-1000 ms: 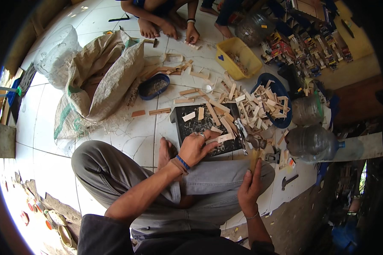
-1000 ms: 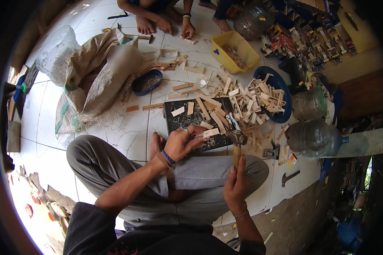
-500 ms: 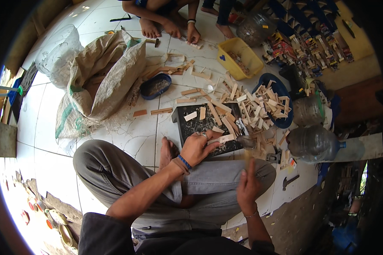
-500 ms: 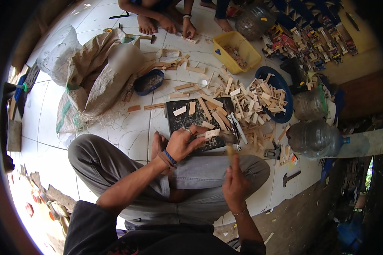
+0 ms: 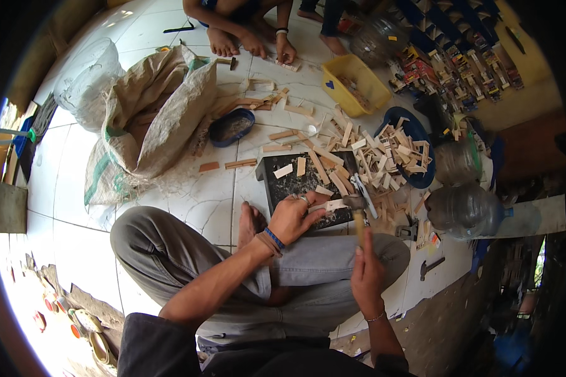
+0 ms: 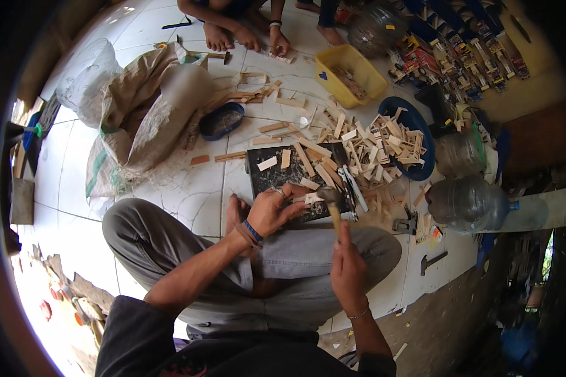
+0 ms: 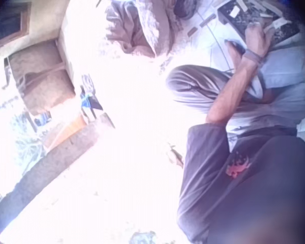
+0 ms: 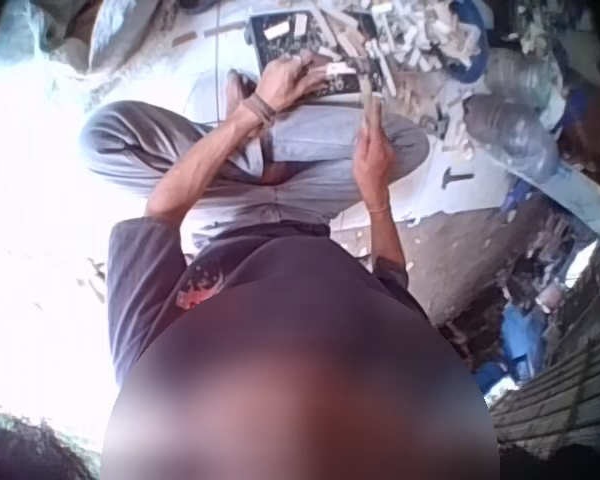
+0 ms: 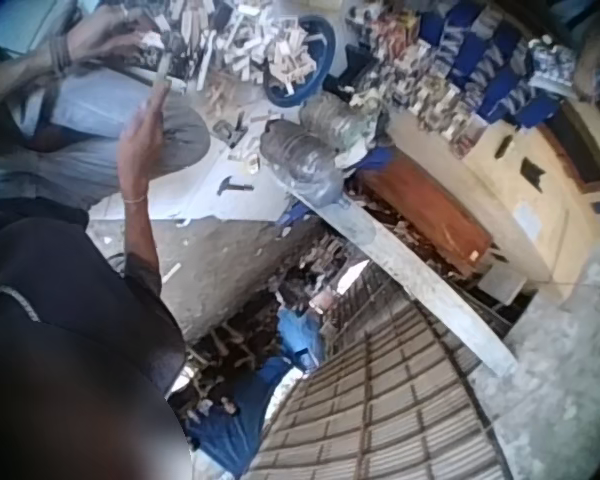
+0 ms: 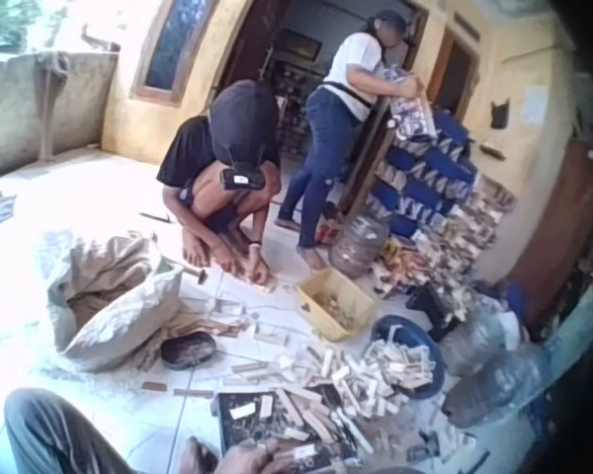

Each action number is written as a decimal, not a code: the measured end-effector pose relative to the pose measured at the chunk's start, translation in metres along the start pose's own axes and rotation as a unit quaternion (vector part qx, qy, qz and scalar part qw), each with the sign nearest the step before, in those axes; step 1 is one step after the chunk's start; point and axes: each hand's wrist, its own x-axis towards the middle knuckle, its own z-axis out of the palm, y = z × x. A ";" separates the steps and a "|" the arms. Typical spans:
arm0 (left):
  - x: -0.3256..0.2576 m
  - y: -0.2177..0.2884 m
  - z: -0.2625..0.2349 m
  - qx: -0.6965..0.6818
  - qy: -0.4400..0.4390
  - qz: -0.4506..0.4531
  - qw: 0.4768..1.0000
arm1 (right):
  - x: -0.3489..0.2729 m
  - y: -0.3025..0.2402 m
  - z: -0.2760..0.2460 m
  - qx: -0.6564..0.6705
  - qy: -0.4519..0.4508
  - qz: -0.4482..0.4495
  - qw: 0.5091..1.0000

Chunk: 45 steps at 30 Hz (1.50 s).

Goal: The person sits on the floor and uses a small hammer and chisel to carve and shape small wooden pieces. They repeatedly position the chisel on the wood and strike it with the hammer, then inspect the carved piece before continuing.

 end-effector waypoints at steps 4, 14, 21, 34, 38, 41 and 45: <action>-0.002 0.003 -0.001 -0.001 -0.006 -0.014 1.000 | -0.005 -0.002 0.000 -0.015 0.012 0.023 1.000; -0.001 0.005 -0.003 -0.006 0.004 0.000 1.000 | -0.003 -0.008 -0.007 -0.023 -0.032 0.122 0.992; -0.002 0.002 -0.003 0.010 -0.011 -0.004 1.000 | -0.002 -0.007 -0.002 -0.018 0.038 0.012 0.999; -0.001 0.002 0.000 -0.042 -0.004 -0.001 0.999 | 0.005 -0.011 0.000 -0.001 -0.043 0.032 0.999; -0.002 -0.002 0.000 -0.085 -0.013 -0.026 0.996 | 0.007 -0.015 0.001 0.048 -0.059 0.068 0.995; -0.001 -0.005 0.002 -0.179 -0.028 -0.088 0.980 | 0.006 -0.014 0.005 0.112 -0.059 0.183 0.975; 0.003 -0.001 0.003 -0.391 -0.012 -0.231 0.891 | 0.004 -0.001 0.021 0.213 0.007 0.201 0.956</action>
